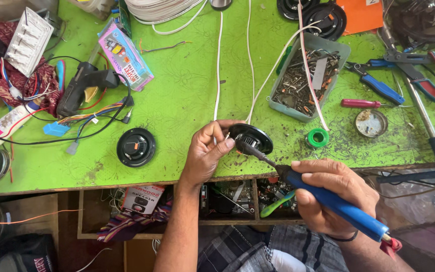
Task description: The person strips white speaker wires and solders them to the terminals of small black speakers on a green workbench. They use a soldering iron and wire strippers, handling multiple speakers and wires sequentially.
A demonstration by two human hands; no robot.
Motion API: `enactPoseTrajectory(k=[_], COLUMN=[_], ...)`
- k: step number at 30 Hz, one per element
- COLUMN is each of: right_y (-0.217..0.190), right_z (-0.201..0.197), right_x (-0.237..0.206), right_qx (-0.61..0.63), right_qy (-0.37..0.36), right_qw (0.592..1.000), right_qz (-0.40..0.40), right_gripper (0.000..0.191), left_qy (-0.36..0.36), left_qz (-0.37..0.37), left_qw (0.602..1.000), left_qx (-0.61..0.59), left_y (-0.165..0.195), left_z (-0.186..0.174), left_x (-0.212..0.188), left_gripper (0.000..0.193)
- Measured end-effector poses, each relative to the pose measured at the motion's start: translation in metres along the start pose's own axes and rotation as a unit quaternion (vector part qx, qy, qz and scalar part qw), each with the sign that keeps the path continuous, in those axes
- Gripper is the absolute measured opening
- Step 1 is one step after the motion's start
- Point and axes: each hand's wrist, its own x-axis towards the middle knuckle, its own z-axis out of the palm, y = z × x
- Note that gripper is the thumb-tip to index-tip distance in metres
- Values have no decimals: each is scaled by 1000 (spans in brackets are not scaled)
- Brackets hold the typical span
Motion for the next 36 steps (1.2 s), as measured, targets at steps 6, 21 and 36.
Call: enactPoseTrajectory(k=[6, 21, 36], right_y=[1, -2, -9], right_z=[2, 3, -5], right_x=[2, 6, 7], right_qx=[-9, -15, -7], right_qy=[0, -5, 7], right_qw=[1000, 1000, 1000], right_qz=[-4, -20, -27], right_gripper=[22, 22, 19], left_qy=[-1, -1, 7], left_qz=[2, -1, 0], left_qw=[1000, 1000, 1000], left_qx=[3, -7, -1], left_y=[0, 0, 0], left_z=[0, 1, 3], left_x=[0, 0, 0], left_gripper=[25, 25, 26])
